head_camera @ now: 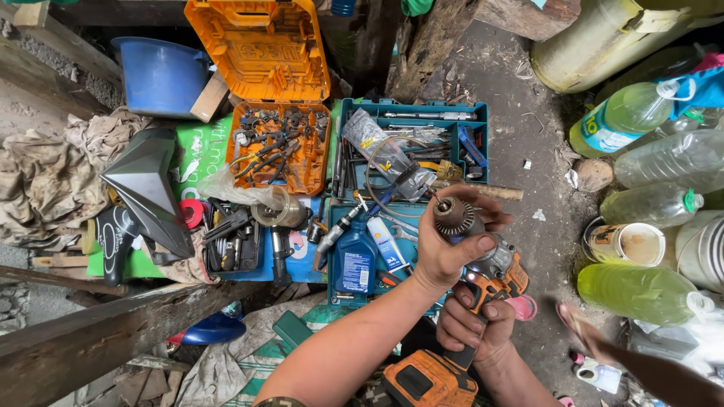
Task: The person holds and rotates a metal gear component with both hands, then uses a cordless impact wrench to work on the gear. They also handle a blue plastic bowl and a packaged tool set while working in a cluttered workshop.
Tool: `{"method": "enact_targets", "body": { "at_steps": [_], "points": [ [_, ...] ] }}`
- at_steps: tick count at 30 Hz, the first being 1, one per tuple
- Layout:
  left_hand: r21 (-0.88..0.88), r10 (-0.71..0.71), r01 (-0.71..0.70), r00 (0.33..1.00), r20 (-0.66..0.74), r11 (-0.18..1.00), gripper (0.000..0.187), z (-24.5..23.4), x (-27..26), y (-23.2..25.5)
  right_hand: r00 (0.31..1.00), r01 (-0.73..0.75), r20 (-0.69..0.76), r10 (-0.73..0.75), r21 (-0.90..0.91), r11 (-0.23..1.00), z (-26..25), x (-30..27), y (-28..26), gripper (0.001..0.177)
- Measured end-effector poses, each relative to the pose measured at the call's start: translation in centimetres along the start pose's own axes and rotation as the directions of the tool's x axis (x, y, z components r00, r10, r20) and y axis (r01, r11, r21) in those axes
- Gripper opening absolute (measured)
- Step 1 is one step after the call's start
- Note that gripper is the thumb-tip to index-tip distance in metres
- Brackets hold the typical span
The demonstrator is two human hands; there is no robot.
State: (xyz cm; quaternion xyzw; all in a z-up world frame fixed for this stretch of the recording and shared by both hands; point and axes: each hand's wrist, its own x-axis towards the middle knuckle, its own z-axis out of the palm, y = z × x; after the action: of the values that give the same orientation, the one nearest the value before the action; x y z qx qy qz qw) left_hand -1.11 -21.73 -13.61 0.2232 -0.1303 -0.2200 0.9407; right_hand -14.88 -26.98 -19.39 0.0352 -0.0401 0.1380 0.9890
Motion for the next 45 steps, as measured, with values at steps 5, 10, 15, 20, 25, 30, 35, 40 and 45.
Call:
{"method": "enact_targets", "body": {
  "at_steps": [5, 10, 15, 20, 25, 30, 35, 40, 45],
  "points": [
    [0.039, 0.023, -0.022, 1.0, -0.02, 0.999, 0.068, -0.5, -0.1, -0.1, 1.0, -0.025, 0.008, 0.025, -0.007, 1.0, 0.4, 0.3, -0.2, 0.027],
    [0.011, 0.145, -0.145, 0.989, -0.003, 0.989, 0.085, -2.7, -0.1, 0.4, 0.997, -0.08, -0.017, 0.079, -0.03, 0.996, 0.9, 1.0, -1.8, 0.035],
    [0.492, 0.088, 0.32, 0.763, -0.641, 0.81, 0.072, -17.4, -6.4, 0.6, 0.978, -0.14, -0.179, 0.111, -0.157, 0.978, 0.9, 1.5, -5.2, 0.034],
    [0.471, 0.262, 0.845, 0.409, -0.874, 0.253, 0.05, -26.4, -20.6, 7.6, 0.936, -0.224, -0.316, 0.154, -0.196, 0.955, -2.2, -0.4, -7.7, 0.038],
    [0.39, 0.169, 0.919, 0.377, -0.911, 0.052, 0.08, -27.9, -22.6, 12.4, 0.909, -0.211, -0.388, 0.152, -0.113, 0.971, -5.7, -2.1, -8.2, 0.04],
    [0.619, 0.345, 0.778, 0.555, -0.757, 0.107, 0.043, -33.3, -18.8, 11.9, 0.895, -0.168, -0.426, 0.133, -0.045, 0.985, -7.9, -1.0, -9.2, 0.038],
    [0.642, 0.419, 0.751, 0.539, -0.731, 0.155, 0.042, -33.7, -15.9, 9.2, 0.871, -0.193, -0.462, 0.163, -0.017, 0.981, -7.9, 0.2, -10.0, 0.038],
    [0.661, 0.426, 0.746, 0.571, -0.702, 0.089, 0.043, -34.0, -14.5, 7.5, 0.874, -0.228, -0.44, 0.206, 0.003, 0.974, -7.0, 1.6, -9.8, 0.035],
    [0.437, 0.426, 0.873, 0.318, -0.847, 0.218, 0.068, -35.3, -14.2, 8.4, 0.853, -0.194, -0.486, 0.188, 0.039, 0.98, -7.1, 1.2, -9.8, 0.032]
  ]
}}
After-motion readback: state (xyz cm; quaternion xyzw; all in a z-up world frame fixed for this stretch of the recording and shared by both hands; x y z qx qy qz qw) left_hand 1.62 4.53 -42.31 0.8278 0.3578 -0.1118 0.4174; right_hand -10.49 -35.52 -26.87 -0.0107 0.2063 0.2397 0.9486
